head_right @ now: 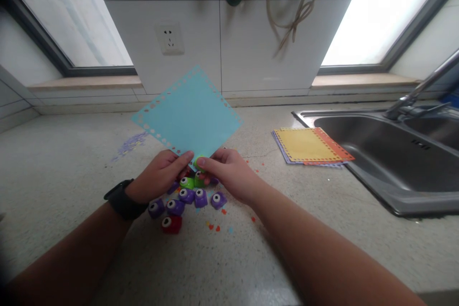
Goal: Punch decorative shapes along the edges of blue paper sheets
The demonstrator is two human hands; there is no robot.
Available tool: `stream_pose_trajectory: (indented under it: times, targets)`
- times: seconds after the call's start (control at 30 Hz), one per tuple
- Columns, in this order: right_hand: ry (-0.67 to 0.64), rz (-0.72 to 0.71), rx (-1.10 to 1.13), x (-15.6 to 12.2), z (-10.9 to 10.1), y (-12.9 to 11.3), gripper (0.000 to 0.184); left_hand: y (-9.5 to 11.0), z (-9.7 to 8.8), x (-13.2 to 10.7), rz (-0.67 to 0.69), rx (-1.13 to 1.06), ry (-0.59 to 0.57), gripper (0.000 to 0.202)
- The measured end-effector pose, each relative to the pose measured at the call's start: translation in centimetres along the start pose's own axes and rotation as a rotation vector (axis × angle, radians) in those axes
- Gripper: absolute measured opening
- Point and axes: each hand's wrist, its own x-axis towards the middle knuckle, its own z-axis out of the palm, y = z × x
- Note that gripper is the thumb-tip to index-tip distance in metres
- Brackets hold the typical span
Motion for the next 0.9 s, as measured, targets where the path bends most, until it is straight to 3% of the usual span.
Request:
stream_pose_trajectory:
  times: [0.9]
  targets:
    - [-0.052,-0.014,0.023,0.03,-0.02,-0.28,0.027,-0.32,0.02,0.02,-0.059,0.021,-0.001,0.057]
